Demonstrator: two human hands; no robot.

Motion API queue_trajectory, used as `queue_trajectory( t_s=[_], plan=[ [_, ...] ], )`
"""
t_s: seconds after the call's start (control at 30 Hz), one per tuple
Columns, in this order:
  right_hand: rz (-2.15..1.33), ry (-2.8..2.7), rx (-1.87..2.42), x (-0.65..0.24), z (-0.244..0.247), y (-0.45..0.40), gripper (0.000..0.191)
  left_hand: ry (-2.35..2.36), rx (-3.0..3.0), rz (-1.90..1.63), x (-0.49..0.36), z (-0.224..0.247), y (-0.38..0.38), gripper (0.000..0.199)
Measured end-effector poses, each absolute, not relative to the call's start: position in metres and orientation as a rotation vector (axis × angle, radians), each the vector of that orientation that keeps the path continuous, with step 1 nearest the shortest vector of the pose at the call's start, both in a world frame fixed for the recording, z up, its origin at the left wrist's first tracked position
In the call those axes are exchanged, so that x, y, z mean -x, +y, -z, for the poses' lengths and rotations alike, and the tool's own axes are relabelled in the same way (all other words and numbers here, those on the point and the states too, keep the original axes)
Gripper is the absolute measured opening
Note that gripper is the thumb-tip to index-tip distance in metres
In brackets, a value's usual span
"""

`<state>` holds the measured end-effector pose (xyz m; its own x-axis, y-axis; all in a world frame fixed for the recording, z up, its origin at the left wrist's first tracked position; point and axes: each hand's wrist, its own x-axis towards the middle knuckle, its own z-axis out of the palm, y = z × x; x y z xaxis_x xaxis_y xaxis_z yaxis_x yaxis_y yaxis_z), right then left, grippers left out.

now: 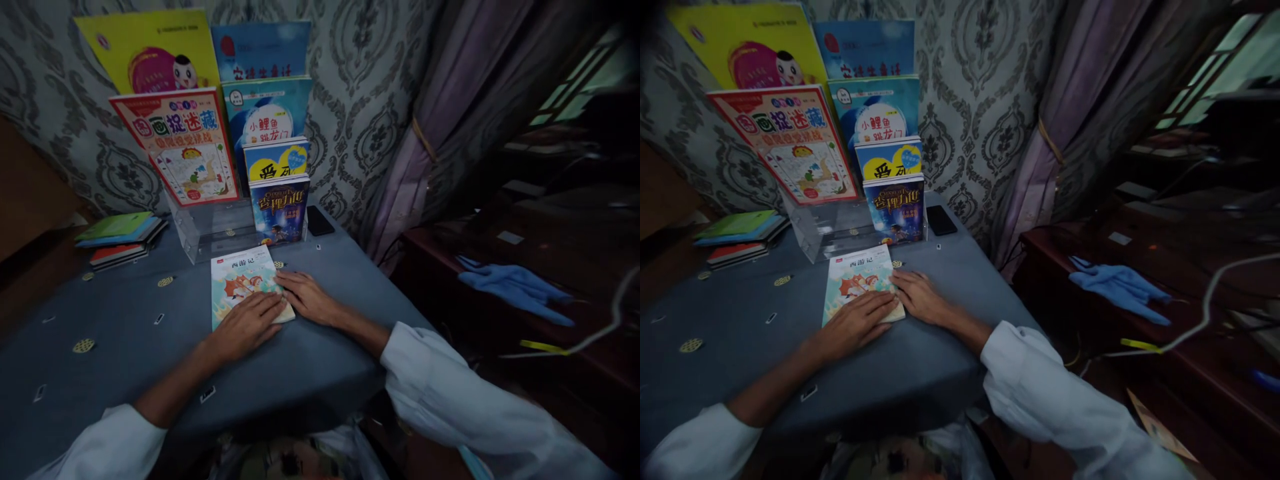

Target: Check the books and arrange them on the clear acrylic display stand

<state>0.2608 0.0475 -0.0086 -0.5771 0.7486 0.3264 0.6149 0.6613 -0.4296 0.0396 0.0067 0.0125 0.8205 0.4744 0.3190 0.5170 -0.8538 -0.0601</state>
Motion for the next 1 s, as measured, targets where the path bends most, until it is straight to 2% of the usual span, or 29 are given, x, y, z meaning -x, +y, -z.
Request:
queue_trajectory(
  t_s=[0.3,0.57,0.73,0.93,1.0],
  plan=[
    [-0.432,-2.382,1.01,-0.267,0.003,0.035,0.042,-0.749,2.644,0.458,-0.043,0.005,0.006,0.038],
    [-0.499,-2.376,1.011,-0.271,0.005,0.028,0.045,-0.86,2.754,0.475,-0.045,-0.008,0.004,0.038],
    [-0.532,-2.333,1.011,-0.273,0.007,0.032,0.045,-1.163,2.872,0.686,-0.025,-0.011,0.011,0.037],
    [-0.57,-2.385,1.127,-0.256,0.0,0.058,0.05,-1.926,2.432,0.772,0.005,0.006,0.035,0.041],
    [-0.591,-2.338,1.234,-0.242,-0.003,0.07,0.051,-2.223,2.35,1.082,0.007,0.008,0.042,0.047]
  ],
)
